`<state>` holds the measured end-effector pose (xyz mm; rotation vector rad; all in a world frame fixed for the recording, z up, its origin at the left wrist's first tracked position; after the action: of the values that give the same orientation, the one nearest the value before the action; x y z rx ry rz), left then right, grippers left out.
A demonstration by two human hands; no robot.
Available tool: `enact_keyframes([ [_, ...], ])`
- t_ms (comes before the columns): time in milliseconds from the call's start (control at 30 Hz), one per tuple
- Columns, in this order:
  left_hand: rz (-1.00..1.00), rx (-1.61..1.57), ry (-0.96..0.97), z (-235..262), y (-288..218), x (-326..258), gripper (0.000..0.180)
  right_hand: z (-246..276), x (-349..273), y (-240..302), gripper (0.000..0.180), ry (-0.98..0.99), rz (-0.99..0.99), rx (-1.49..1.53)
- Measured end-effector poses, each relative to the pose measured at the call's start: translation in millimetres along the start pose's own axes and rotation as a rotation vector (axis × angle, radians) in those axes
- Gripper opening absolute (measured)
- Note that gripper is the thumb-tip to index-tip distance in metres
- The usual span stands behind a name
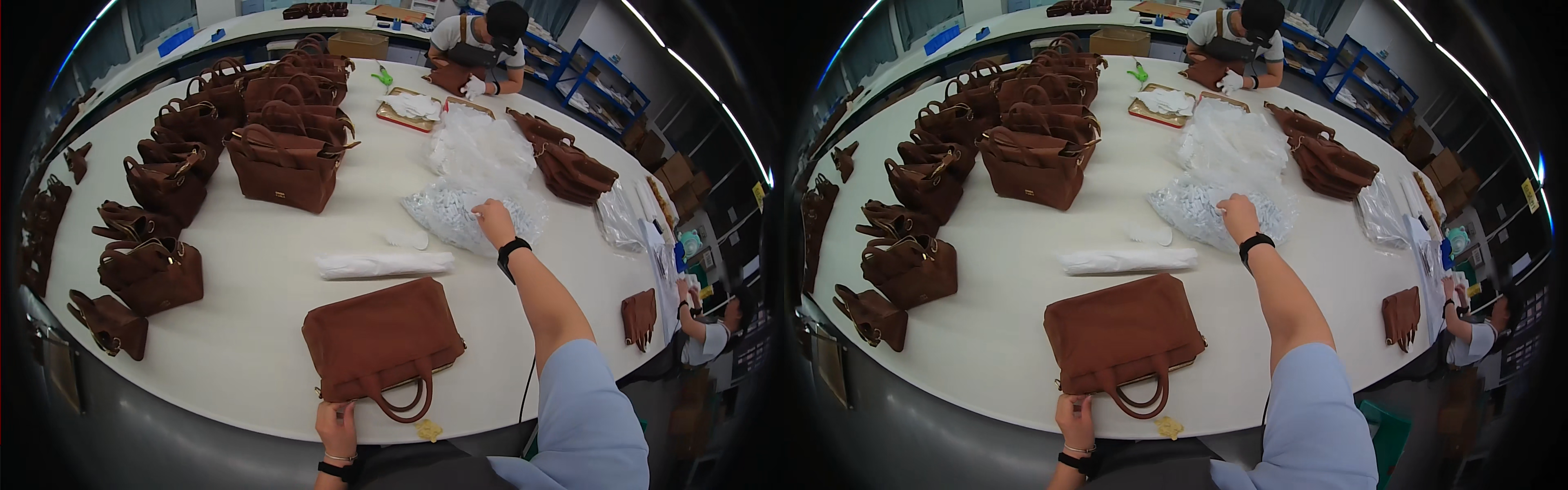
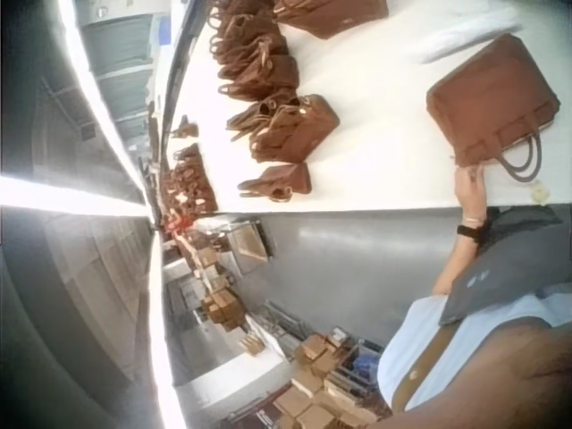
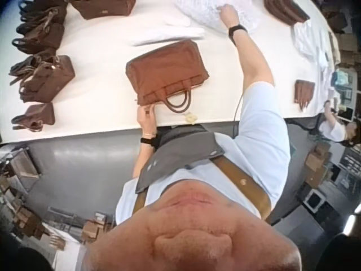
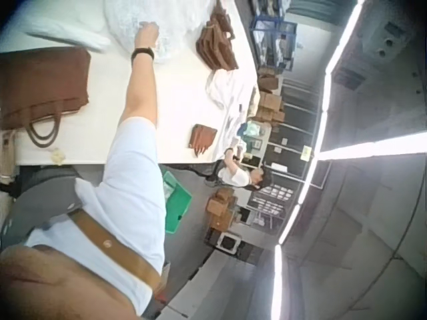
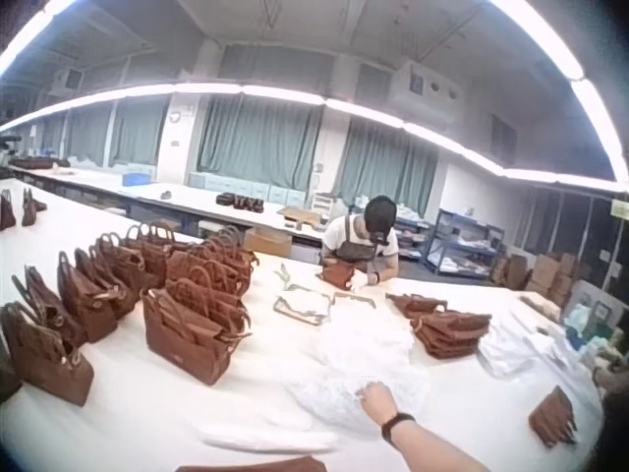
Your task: The person assembles brown handbags at a factory workstation. They insert white paper stuffing into the bags to maintain shape, attach small gold metal feet to the bottom corners, and zip the bags closed. The person handles the bags one at a time, moving them from a pile of unfinished items to a finished stack.
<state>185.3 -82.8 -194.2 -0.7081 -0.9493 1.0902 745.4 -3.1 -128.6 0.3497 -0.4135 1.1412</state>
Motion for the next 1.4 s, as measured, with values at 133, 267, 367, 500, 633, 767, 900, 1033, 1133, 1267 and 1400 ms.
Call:
enact_keyframes([
  [133, 0.103, -0.048, -0.022, 2, 12, -5, 0.021, -32, 10, -3, 0.013, 0.144, 0.023, -0.227],
  [267, 0.148, 0.051, -0.081, 11, 18, -5, 0.026, -30, 17, 2, 0.009, 0.141, 0.049, -0.207],
  [367, 0.215, 0.026, -0.075, 7, 28, -10, 0.027, -12, 18, -10, 0.007, 0.005, -0.006, -0.032],
  [500, 0.324, -0.141, -0.069, 1, 30, -12, 0.023, 3, 3, -42, 0.010, -0.039, -0.390, 0.453],
  [633, 0.235, -0.133, 0.044, -7, 33, -9, 0.017, 14, -51, -35, 0.014, 0.004, -0.842, 0.996],
  [767, 0.337, -0.197, 0.087, -3, 47, -5, 0.019, 62, -101, 83, 0.014, 0.248, -0.933, 1.414],
  [900, 0.420, -0.216, 0.217, -16, 66, -7, 0.016, 128, -181, 211, 0.015, 0.603, -0.838, 1.355],
  [1033, 0.464, -0.276, 0.340, -25, 55, 0, 0.016, 134, -278, 312, 0.011, 0.940, -0.658, 1.284],
  [1133, 0.569, -0.429, 0.379, -29, 64, -8, 0.018, 107, -315, 336, 0.014, 0.830, -0.612, 1.135],
  [1267, 0.559, -0.400, 0.457, -30, 69, -5, 0.019, 99, -304, 350, 0.017, 0.509, -0.283, 0.799],
  [1400, 0.528, -0.365, 0.510, -33, 66, -3, 0.021, 96, -298, 361, 0.020, 0.359, -0.062, 0.509],
])
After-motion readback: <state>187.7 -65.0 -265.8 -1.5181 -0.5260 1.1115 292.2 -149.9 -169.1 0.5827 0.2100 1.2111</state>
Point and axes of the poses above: each hand's wrist, its own x-axis towards the middle knuckle, its own z-axis out of the back of the hand, y = z × x, the point moved 10 cm from there along x, towards the middle knuckle, and after that the axes turned 9 degrees about -y, right-handed, at the moved point
